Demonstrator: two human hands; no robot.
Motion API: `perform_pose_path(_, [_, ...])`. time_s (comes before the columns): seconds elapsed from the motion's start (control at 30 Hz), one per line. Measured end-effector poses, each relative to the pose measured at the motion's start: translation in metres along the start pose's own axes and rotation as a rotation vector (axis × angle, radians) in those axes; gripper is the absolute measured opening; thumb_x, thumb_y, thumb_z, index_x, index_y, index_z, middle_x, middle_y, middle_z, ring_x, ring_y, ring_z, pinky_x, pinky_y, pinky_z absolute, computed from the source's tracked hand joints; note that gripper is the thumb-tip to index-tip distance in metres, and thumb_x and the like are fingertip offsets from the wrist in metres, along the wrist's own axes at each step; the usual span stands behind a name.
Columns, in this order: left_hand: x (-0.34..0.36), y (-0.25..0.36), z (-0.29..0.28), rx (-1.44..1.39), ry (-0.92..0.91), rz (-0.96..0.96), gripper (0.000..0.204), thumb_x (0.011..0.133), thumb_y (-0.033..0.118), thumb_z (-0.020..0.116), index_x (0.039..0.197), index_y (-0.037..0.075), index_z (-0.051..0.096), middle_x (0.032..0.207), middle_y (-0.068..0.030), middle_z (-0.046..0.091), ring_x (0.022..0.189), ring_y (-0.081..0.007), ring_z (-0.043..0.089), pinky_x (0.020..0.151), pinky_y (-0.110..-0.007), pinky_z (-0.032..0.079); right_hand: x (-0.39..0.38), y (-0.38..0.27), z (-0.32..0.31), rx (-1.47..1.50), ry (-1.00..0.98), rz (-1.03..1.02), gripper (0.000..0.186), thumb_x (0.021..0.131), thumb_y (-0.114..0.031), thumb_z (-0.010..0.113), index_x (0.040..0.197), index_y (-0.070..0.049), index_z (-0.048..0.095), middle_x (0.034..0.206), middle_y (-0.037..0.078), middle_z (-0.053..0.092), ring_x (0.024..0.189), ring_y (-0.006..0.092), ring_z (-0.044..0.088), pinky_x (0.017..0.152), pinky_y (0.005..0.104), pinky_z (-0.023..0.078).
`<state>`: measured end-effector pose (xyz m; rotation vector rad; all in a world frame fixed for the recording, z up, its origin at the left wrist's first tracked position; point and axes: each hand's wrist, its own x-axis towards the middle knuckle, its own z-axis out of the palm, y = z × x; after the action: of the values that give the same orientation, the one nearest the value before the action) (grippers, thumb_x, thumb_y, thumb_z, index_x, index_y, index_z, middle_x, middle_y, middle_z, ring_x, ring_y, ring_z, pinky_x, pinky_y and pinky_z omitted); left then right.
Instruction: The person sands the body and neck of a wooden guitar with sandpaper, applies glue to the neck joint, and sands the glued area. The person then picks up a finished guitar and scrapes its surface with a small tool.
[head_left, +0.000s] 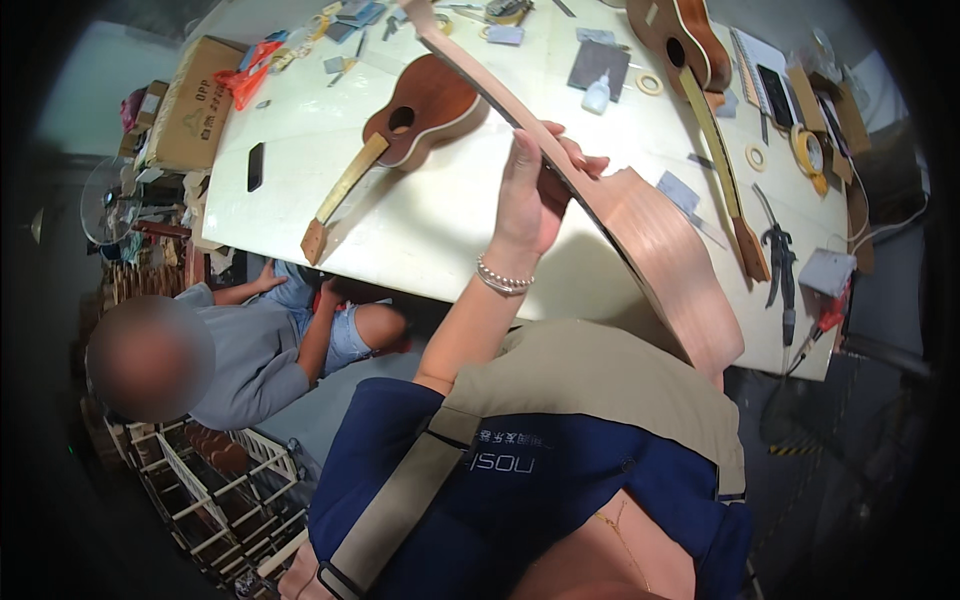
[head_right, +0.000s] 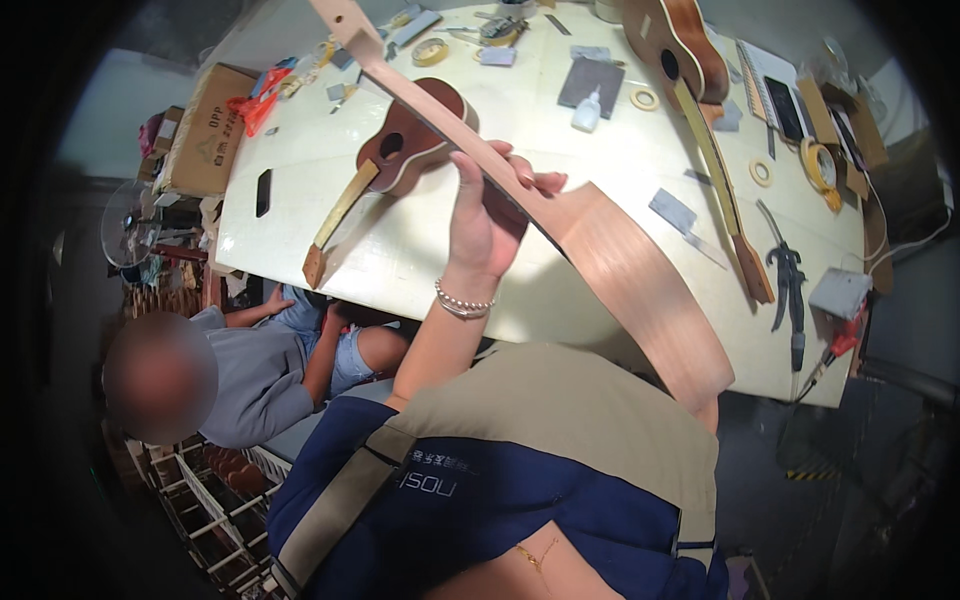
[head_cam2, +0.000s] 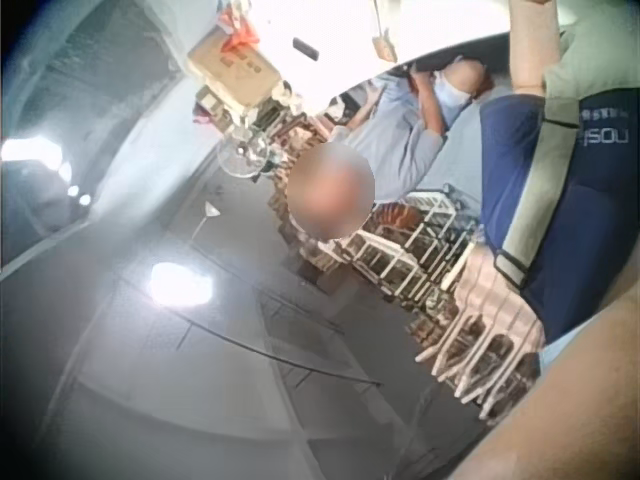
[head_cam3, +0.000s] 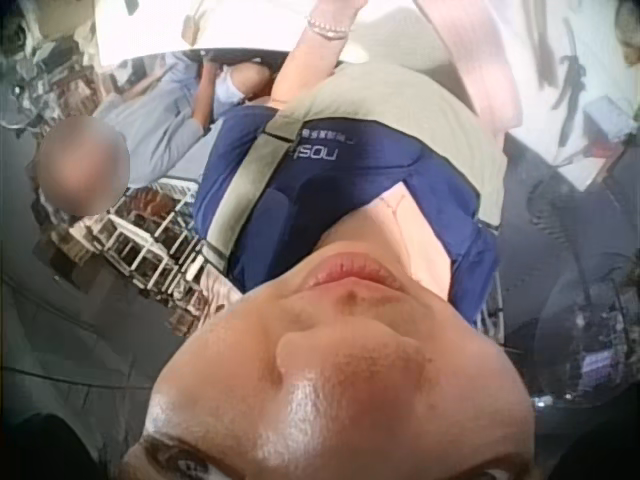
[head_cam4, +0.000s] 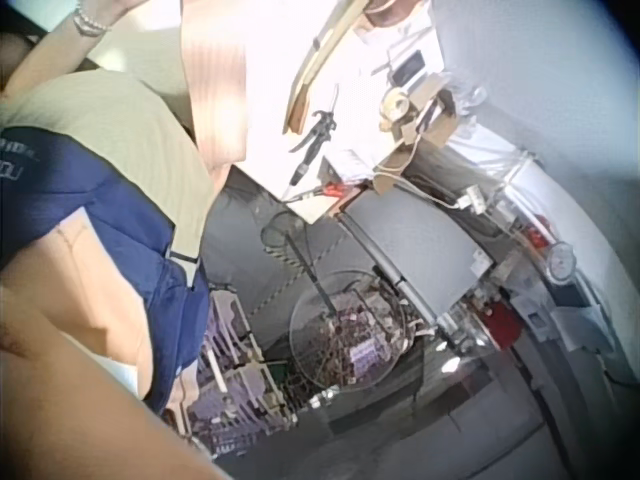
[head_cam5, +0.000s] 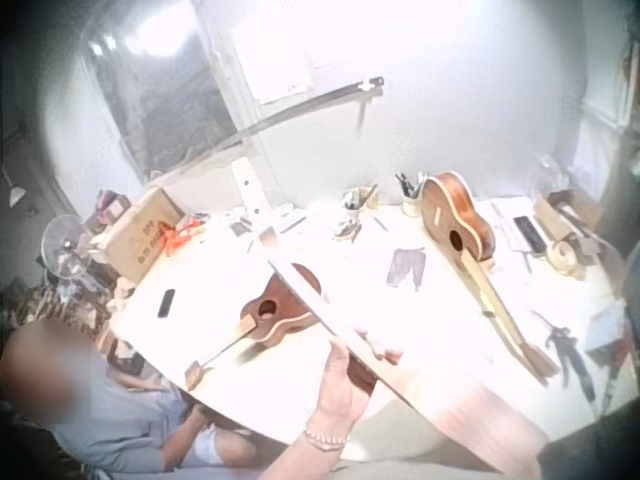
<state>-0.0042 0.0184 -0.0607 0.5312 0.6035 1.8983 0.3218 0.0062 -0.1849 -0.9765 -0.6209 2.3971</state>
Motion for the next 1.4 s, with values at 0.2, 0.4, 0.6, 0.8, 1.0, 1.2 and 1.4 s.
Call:
perform_pose_path(0.2, [-0.010,0.012,0.012,0.108,0.010,0.044,0.045,0.086,0.051,0.047,0.101,0.009,0.050,0.077,-0.0072,0.058,0.084,-0.0287,0.063,0.080,-0.044,0.049,0.017,0.003,-0.014,0.063,-0.101,0.003,0.075,0.084,-0.063,0.032,0.125,0.000,0.040,0.096,0.016,0.060,0.050,0.0127,0.048,0.041,0.0208,0.036])
perform_pose_path(0.4, [-0.015,0.069,0.038,0.151,-0.030,0.255,0.021,0.088,0.023,0.056,0.097,0.006,0.049,0.067,-0.0060,0.055,0.060,-0.0182,0.059,0.068,-0.037,0.054,0.039,0.007,-0.001,0.113,-0.188,0.066,0.083,0.084,-0.068,0.020,0.127,0.000,0.039,0.101,0.018,0.061,0.040,0.0107,0.041,0.035,0.0204,0.032])
perform_pose_path(0.6, [-0.053,0.114,0.045,0.530,0.238,0.411,0.021,0.087,0.022,0.058,0.096,0.004,0.050,0.067,-0.0036,0.054,0.058,-0.0128,0.056,0.065,-0.031,0.051,0.056,-0.008,0.044,-0.129,-0.075,0.118,0.091,0.083,-0.070,0.008,0.128,0.002,0.040,0.107,0.023,0.059,0.032,0.0112,0.037,0.029,0.0191,0.027])
perform_pose_path(0.8, [-0.106,0.134,0.041,0.634,0.457,0.508,0.020,0.087,0.018,0.059,0.096,0.003,0.052,0.067,-0.0045,0.054,0.058,-0.0128,0.056,0.062,-0.029,0.051,0.086,-0.005,0.063,-0.240,-0.214,0.208,0.090,0.084,-0.069,0.007,0.126,0.003,0.042,0.103,0.022,0.062,0.034,0.0119,0.040,0.032,0.0184,0.030])
perform_pose_path(1.0, [-0.157,0.143,0.042,0.610,0.331,0.534,0.034,0.089,0.035,0.052,0.090,0.002,0.050,0.060,-0.0065,0.052,0.050,-0.0158,0.056,0.056,-0.030,0.051,0.107,-0.004,0.080,-0.340,-0.291,0.316,0.089,0.084,-0.069,0.008,0.124,0.002,0.044,0.100,0.020,0.063,0.035,0.0119,0.039,0.034,0.0196,0.031])
perform_pose_path(1.2, [-0.210,0.150,0.052,0.402,-0.125,0.624,0.067,0.082,0.067,0.032,0.072,0.003,0.047,0.045,-0.0061,0.046,0.035,-0.0187,0.051,0.048,-0.032,0.052,0.120,-0.004,0.070,-0.483,-0.412,0.434,0.087,0.085,-0.069,0.011,0.123,0.001,0.046,0.098,0.019,0.064,0.036,0.0117,0.037,0.034,0.0200,0.027])
perform_pose_path(1.4, [-0.245,0.123,0.080,0.418,-0.040,0.758,0.065,0.083,0.066,0.033,0.071,0.003,0.046,0.044,-0.0063,0.045,0.034,-0.0196,0.051,0.046,-0.032,0.050,0.134,-0.011,0.059,-0.583,-0.449,0.527,0.088,0.083,-0.070,0.012,0.122,0.000,0.046,0.099,0.018,0.064,0.035,0.0117,0.038,0.032,0.0203,0.026])
